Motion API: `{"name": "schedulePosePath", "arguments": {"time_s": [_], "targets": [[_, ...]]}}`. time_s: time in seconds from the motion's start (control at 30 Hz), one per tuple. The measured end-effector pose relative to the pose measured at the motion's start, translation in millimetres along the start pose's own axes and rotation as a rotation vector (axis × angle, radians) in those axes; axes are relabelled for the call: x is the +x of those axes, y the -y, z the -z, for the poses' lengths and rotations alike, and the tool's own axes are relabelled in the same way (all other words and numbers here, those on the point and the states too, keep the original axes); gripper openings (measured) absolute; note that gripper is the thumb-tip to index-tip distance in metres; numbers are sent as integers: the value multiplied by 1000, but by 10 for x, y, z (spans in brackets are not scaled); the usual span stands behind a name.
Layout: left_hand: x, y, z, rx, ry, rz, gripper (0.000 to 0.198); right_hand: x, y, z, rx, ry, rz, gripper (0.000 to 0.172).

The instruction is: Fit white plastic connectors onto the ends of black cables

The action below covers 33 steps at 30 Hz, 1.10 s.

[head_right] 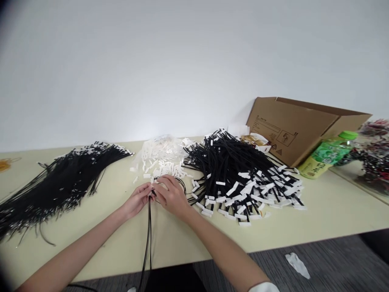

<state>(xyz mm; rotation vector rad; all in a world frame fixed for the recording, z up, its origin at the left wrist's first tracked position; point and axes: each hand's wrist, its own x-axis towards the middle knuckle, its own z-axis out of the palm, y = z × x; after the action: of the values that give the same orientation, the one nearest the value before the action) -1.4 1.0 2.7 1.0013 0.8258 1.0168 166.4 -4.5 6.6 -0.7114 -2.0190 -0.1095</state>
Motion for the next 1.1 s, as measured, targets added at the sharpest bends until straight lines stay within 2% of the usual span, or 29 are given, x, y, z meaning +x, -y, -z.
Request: {"name": "schedulePosePath", "arguments": {"time_s": [0.2, 0.43, 0.77, 1.1], "targets": [[16, 39, 23, -51, -81, -28, 18, -36, 56, -37, -62, 116, 242, 13], [23, 30, 32, -67, -127, -4, 18, -64, 0, -188, -150, 149, 324, 13], [27, 29, 49, -59, -136, 29, 18, -88, 2, -247, -134, 100, 287, 14], [56, 75, 47, -100, -162, -27, 17, -50, 33, -234, -123, 99, 192, 13]]}}
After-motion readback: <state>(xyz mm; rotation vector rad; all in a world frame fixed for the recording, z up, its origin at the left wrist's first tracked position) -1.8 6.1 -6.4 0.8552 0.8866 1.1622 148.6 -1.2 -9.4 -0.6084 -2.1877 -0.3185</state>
